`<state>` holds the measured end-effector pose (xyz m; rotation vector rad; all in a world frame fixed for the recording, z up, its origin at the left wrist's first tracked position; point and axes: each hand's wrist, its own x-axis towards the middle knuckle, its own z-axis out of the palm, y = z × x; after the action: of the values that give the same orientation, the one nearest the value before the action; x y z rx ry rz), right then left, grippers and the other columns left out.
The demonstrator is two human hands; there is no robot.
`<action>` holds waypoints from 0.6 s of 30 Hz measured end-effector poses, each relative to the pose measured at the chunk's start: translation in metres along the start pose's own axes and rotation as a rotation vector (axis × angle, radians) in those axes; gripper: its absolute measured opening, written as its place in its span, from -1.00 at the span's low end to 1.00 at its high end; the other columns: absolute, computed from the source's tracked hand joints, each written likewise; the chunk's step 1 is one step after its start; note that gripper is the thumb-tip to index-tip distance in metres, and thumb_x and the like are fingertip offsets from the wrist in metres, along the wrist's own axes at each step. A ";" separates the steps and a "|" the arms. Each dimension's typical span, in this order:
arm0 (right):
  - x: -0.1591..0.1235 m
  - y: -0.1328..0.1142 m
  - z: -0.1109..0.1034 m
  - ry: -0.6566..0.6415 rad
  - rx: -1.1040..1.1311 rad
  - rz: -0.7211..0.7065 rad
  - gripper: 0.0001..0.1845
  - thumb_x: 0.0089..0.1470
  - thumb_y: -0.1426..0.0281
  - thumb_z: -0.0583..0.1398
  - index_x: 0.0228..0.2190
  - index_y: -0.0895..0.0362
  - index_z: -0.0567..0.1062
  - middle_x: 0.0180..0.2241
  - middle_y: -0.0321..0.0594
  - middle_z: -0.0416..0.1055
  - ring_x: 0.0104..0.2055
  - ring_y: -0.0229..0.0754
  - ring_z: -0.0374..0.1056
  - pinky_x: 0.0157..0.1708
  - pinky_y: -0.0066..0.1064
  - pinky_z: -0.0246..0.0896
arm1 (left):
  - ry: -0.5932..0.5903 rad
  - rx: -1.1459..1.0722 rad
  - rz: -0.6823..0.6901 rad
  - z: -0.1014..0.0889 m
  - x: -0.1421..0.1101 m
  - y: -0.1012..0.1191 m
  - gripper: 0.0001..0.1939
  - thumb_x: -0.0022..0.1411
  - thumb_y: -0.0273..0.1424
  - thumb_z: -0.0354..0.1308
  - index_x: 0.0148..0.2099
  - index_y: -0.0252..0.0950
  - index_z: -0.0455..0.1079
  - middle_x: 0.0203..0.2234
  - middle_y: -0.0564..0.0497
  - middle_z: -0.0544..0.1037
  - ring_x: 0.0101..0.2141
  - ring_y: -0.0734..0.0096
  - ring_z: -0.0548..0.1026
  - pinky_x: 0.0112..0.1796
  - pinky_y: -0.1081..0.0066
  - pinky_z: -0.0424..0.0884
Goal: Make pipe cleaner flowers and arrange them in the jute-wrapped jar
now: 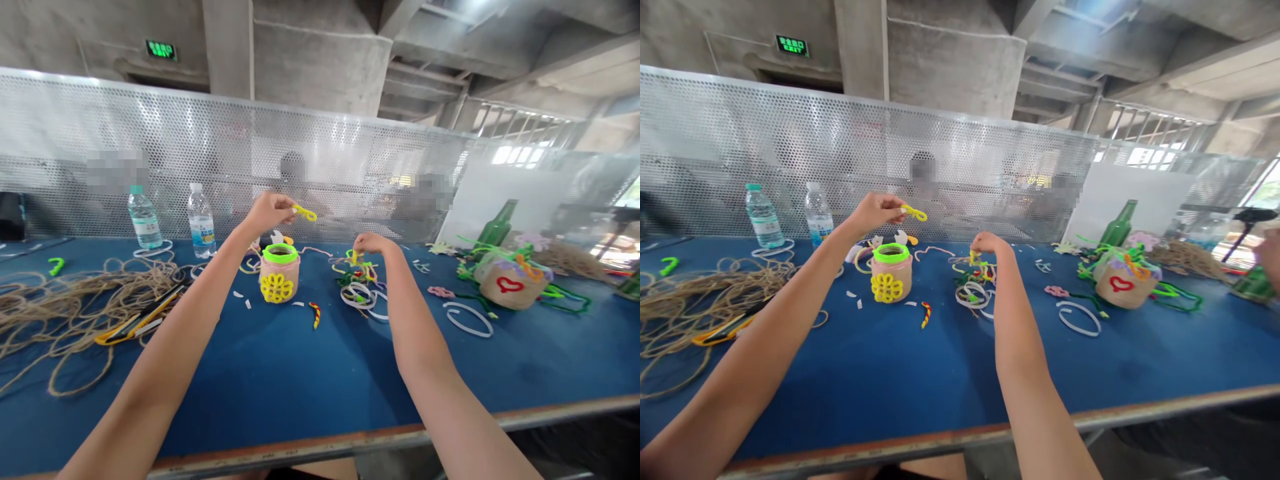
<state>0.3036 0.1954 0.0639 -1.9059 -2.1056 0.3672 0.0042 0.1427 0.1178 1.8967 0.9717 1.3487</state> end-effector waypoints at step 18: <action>0.004 -0.021 0.008 -0.220 0.074 -0.168 -0.66 -0.23 0.45 0.29 -0.29 0.04 0.60 -0.33 -0.21 0.56 -0.26 -0.10 0.46 -0.35 -0.40 0.34 | 0.073 0.069 -0.042 0.002 0.001 -0.002 -0.86 0.12 -0.65 0.09 -0.31 -0.42 0.45 -0.59 0.03 0.49 -0.55 0.58 0.44 -0.42 0.53 0.41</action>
<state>0.2804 0.1975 0.0644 -1.6997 -2.3352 0.6337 0.0060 0.1446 0.1165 1.8781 1.1016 1.3841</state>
